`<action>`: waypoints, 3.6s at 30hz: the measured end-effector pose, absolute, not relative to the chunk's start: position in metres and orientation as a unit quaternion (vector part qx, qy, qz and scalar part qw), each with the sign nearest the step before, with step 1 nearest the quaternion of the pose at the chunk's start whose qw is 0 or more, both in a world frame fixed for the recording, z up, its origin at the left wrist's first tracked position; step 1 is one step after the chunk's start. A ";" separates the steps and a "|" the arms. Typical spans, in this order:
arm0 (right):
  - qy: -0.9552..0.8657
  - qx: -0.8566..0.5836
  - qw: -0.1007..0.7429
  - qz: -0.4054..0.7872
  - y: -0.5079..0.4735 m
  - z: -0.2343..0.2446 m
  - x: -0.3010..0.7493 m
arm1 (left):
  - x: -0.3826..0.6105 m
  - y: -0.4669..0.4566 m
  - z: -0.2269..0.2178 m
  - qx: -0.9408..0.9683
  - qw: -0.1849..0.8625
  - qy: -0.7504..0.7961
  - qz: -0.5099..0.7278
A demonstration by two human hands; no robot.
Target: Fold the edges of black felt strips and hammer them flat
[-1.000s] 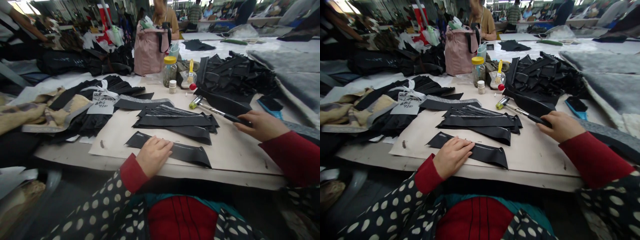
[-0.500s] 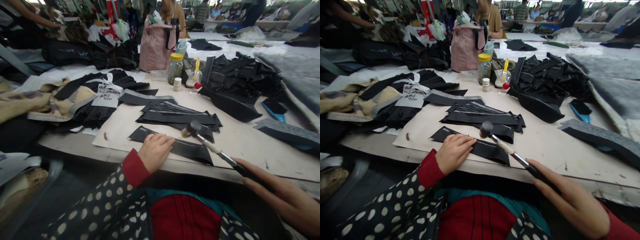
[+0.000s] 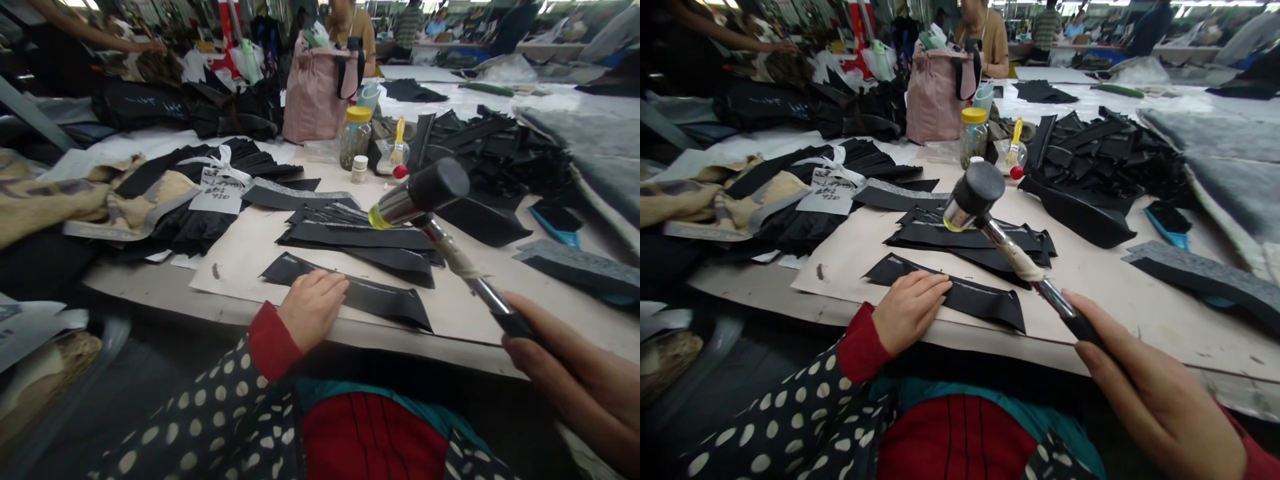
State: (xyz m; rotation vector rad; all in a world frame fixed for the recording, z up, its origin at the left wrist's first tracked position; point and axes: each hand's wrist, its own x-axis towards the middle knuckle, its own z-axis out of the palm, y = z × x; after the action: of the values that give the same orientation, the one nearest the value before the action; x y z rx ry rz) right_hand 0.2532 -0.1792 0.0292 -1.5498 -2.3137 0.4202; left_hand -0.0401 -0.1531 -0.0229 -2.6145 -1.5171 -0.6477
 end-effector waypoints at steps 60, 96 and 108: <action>-0.885 -0.424 0.140 0.136 -0.124 0.035 0.168 | -0.047 -0.170 -0.030 -0.800 0.000 -0.533 -0.275; -0.800 -0.552 0.130 0.197 -0.189 0.007 0.286 | -0.045 -0.167 -0.027 -0.792 0.001 -0.549 -0.268; -0.813 -0.531 0.158 0.179 -0.197 -0.019 0.293 | -0.052 -0.176 0.026 -0.882 -0.019 -0.465 -0.076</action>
State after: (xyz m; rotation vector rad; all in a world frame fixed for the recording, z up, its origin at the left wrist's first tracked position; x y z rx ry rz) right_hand 0.2931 -0.1965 -0.0193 -1.5191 -2.3255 0.5121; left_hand -0.0517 -0.1761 0.0259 -2.8041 -1.4776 -0.2401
